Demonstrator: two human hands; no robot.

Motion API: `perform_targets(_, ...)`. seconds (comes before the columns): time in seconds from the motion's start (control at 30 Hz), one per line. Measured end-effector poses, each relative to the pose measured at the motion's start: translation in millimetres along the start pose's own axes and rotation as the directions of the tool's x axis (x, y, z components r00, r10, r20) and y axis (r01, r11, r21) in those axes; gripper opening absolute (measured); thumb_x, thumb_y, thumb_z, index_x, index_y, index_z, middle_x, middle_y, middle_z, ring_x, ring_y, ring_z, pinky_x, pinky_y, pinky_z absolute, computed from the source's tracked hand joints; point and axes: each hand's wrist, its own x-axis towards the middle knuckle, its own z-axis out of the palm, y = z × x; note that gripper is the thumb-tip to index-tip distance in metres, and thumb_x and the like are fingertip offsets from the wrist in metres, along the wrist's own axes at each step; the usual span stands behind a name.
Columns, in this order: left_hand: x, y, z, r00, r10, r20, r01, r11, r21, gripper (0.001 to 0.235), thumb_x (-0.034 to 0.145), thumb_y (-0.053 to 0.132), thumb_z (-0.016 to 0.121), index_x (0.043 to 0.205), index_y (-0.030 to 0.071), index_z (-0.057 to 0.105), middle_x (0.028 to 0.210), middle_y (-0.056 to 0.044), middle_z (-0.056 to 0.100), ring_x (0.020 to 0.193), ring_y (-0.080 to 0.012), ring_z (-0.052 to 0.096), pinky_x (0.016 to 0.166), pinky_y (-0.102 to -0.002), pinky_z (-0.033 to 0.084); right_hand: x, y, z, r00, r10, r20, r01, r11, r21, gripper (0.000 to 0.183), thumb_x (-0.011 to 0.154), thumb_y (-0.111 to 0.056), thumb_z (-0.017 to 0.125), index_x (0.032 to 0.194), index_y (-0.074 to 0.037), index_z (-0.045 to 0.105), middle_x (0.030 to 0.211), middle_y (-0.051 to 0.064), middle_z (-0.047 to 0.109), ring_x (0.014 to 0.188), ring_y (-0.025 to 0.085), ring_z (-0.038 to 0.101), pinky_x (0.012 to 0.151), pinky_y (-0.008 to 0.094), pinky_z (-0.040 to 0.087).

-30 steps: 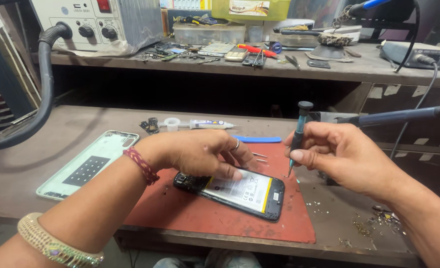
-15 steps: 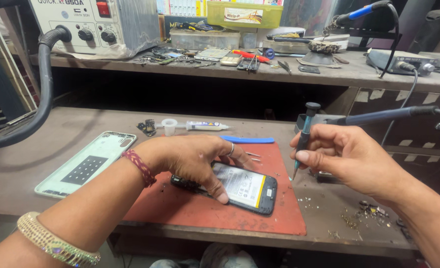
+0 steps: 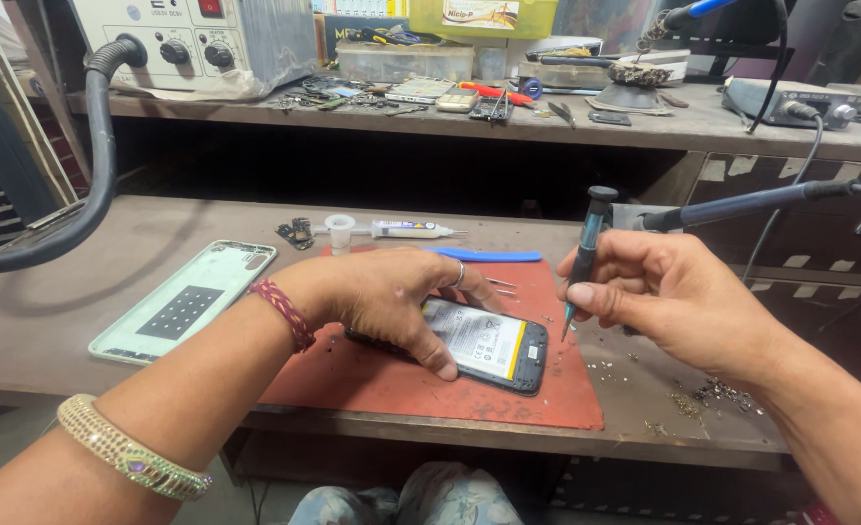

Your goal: The person uses a precision screwdriver to remove screws from the back of a smartphone. They carefully unscrew multiple fasteners and place them on the workbench, preparing to open the device.

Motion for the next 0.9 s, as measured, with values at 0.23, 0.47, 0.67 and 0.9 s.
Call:
perform_targets(0.23, -2.8, -4.5, -7.3, 0.993, 0.064, -0.100, -0.067, 0.997, -0.032, 0.085, 0.052, 0.027, 0.094, 0.128, 0.012, 0.058, 0.119, -0.010, 0.074, 0.113, -0.0237, 0.068, 0.098, -0.036, 0.052, 4.3, 4.4, -6.9, 0.998, -0.027, -0.050, 0.029, 0.999, 0.043, 0.030, 0.089, -0.015, 0.078, 0.116, -0.003, 0.072, 0.086, 0.007, 0.076, 0.073, 0.013, 0.063, 0.063, 0.030, 0.051)
perform_targets(0.47, -5.5, 2.9, -59.5, 0.982, 0.063, -0.176, -0.086, 0.988, -0.127, 0.093, 0.055, 0.027, 0.092, 0.135, 0.010, 0.048, 0.121, -0.013, 0.075, 0.110, -0.0219, 0.070, 0.096, -0.035, 0.056, 14.2, -0.4, -15.6, 0.984, -0.059, -0.167, 0.068, 0.996, 0.051, 0.028, 0.088, -0.014, 0.076, 0.113, -0.002, 0.073, 0.088, 0.008, 0.075, 0.074, 0.013, 0.063, 0.066, 0.029, 0.053)
perform_targets(0.67, -5.0, 6.7, -67.7, 0.989, 0.026, -0.144, -0.048, 0.988, -0.148, 0.096, 0.056, 0.030, 0.092, 0.139, 0.010, 0.047, 0.123, -0.013, 0.073, 0.112, -0.0230, 0.069, 0.097, -0.036, 0.054, 20.3, 16.3, -19.6, 0.989, -0.032, -0.147, 0.044, 0.996, 0.076, 0.028, 0.092, -0.015, 0.077, 0.117, -0.002, 0.072, 0.087, 0.011, 0.075, 0.075, 0.015, 0.062, 0.068, 0.030, 0.053)
perform_targets(0.9, -0.4, -3.5, -33.5, 0.995, -0.026, -0.092, 0.018, 0.996, -0.082, 0.095, 0.053, 0.037, 0.092, 0.136, 0.013, 0.054, 0.122, -0.012, 0.074, 0.113, -0.0258, 0.070, 0.096, -0.036, 0.054, 14.6, 20.3, -17.1, 0.993, -0.075, -0.094, 0.085, 0.990, 0.108, 0.030, 0.093, -0.016, 0.078, 0.118, -0.002, 0.071, 0.087, 0.008, 0.073, 0.075, 0.013, 0.060, 0.068, 0.029, 0.052)
